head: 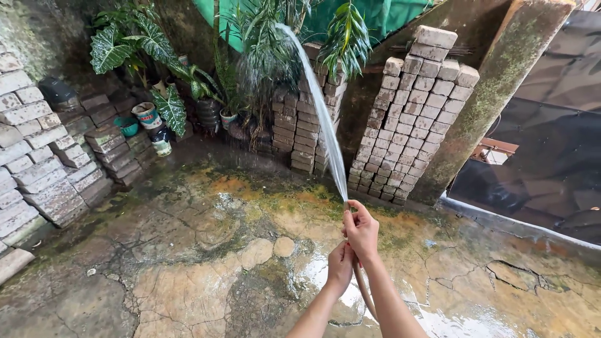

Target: Watering various plants in an outdoor area using a garden hose.

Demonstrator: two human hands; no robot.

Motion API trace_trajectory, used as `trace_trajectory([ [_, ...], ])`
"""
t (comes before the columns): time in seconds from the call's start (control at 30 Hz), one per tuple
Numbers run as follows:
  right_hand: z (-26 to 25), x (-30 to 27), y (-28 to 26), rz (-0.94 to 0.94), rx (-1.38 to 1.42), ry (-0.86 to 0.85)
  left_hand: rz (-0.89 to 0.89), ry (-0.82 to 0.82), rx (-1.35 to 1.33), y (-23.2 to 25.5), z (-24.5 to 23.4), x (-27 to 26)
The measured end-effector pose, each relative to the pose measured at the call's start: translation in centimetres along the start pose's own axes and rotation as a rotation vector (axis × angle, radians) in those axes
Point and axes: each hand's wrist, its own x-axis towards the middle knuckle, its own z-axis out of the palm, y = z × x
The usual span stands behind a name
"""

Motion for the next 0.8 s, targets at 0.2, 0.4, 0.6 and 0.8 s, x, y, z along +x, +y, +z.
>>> trace_trajectory([
  [0.2, 0.2, 1.1, -0.5, 0.010, -0.026, -0.014, 0.030, -0.032, 0.027, 1.2, -0.1, 0.8],
  [0.4, 0.4, 2.6, -1.3, 0.055, -0.017, -0.052, 0.008, -0.044, 0.029, 2.4, -0.2, 2.2],
  [0.6, 1.2, 4.6, 0.4, 0.042, 0.142, -0.014, -0.021, -0.018, 0.164, 0.2, 0.3, 4.6],
  [0.8, -1.5, 5.6, 2.1, 0.220, 0.225, -0.244, -0.177, 0.115, -0.131, 1.6, 1.1, 5.0],
])
